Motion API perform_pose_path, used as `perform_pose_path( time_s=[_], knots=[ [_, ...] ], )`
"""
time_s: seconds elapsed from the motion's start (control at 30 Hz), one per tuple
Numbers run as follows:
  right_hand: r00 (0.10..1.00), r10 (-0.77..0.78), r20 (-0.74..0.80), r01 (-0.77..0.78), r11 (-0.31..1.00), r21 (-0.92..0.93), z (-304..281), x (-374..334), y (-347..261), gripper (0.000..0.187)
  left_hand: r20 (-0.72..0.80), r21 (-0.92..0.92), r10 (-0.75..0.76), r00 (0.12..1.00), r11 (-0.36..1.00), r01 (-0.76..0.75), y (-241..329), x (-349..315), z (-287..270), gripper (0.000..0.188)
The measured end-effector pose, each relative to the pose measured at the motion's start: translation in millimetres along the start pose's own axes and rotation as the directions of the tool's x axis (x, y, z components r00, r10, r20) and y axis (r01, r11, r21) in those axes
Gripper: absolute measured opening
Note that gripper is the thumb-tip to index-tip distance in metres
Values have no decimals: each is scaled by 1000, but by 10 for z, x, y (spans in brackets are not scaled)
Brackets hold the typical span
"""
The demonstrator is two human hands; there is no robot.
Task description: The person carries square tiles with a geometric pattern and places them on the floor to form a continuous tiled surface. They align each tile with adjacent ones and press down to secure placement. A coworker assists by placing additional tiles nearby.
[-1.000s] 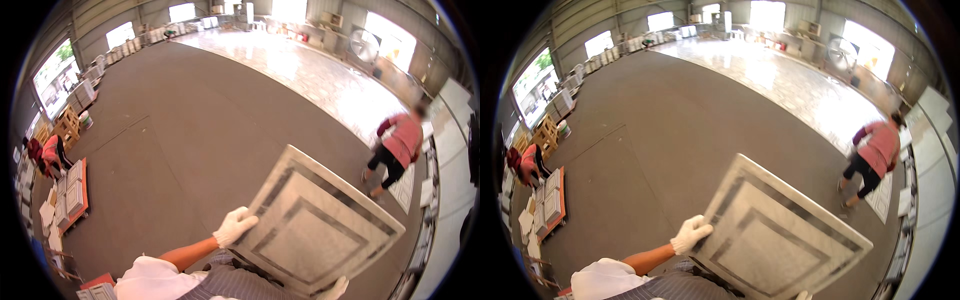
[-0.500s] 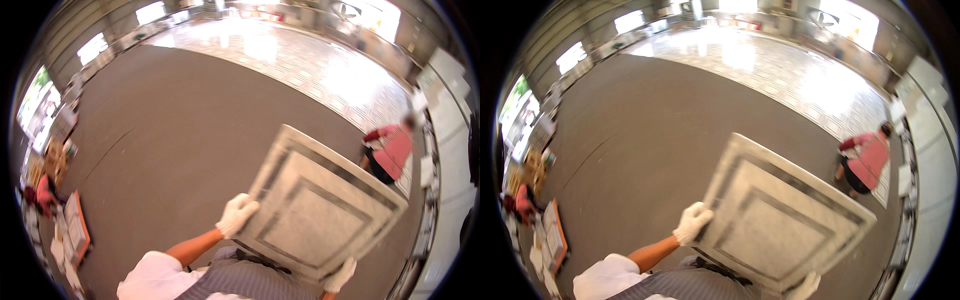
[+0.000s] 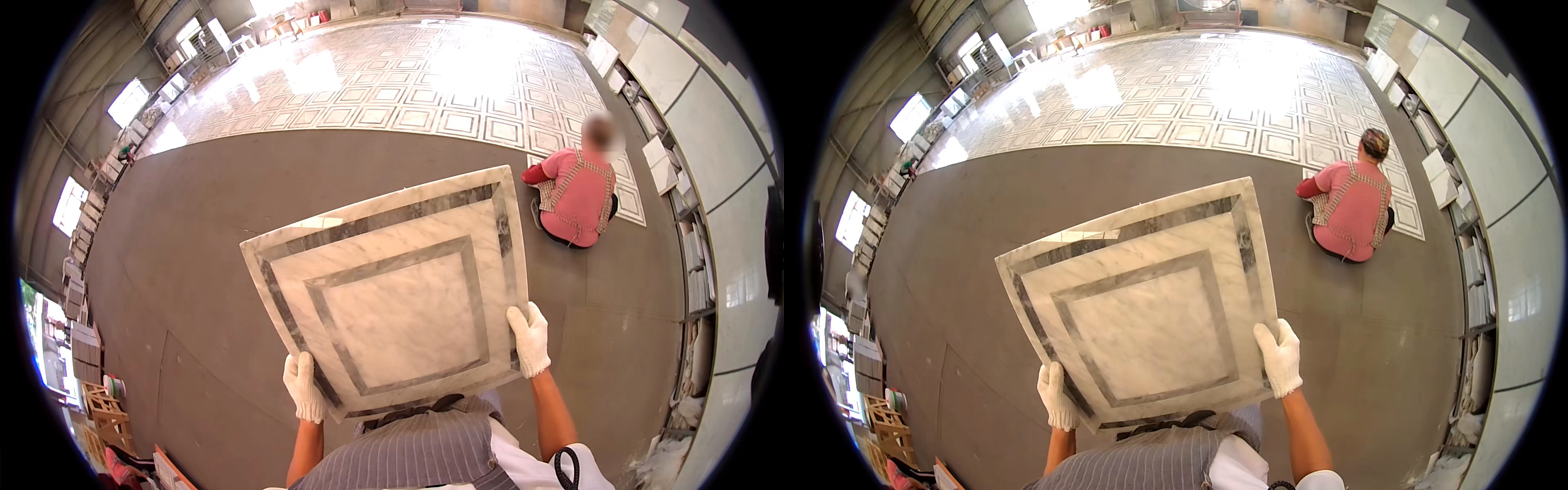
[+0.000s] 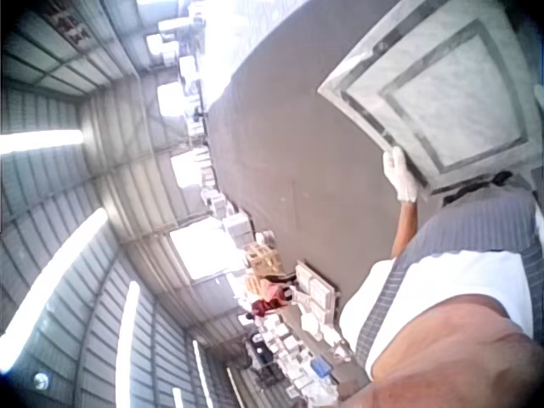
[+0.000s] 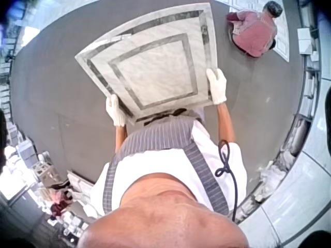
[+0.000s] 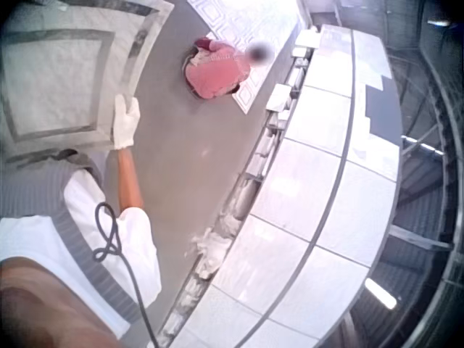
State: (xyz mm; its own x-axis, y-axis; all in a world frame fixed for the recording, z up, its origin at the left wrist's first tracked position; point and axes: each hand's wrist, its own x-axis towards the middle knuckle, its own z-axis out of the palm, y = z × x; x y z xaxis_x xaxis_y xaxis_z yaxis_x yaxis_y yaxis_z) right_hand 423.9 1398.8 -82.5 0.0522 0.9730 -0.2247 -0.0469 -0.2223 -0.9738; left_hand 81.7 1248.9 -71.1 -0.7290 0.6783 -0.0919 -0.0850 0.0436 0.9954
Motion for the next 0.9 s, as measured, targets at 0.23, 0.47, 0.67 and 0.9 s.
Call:
perform_pose_path(
  time_s=[0.23, 0.47, 0.67, 0.9],
  knots=[
    [999, 34, -30, -34, 999, -18, 429, 1227, -219, 23, 11, 0, -46, 999, 999, 46, 21, 1169, 776, 20],
    [985, -42, -166, 39, 999, -19, 1036, 2560, -449, 22, 154, -4, -17, 988, 1000, 18, -11, 2992, 1624, 23],
    [950, -68, -305, 46, 996, -80, 1543, 3564, -533, 23, 342, -7, -25, 939, 1000, 30, 44, 4504, 2248, 29],
    [943, -44, -330, -6, 989, -151, 1675, 3817, -824, 26, 336, -44, -91, 937, 993, 112, 309, 4724, 2603, 20]
  ],
)
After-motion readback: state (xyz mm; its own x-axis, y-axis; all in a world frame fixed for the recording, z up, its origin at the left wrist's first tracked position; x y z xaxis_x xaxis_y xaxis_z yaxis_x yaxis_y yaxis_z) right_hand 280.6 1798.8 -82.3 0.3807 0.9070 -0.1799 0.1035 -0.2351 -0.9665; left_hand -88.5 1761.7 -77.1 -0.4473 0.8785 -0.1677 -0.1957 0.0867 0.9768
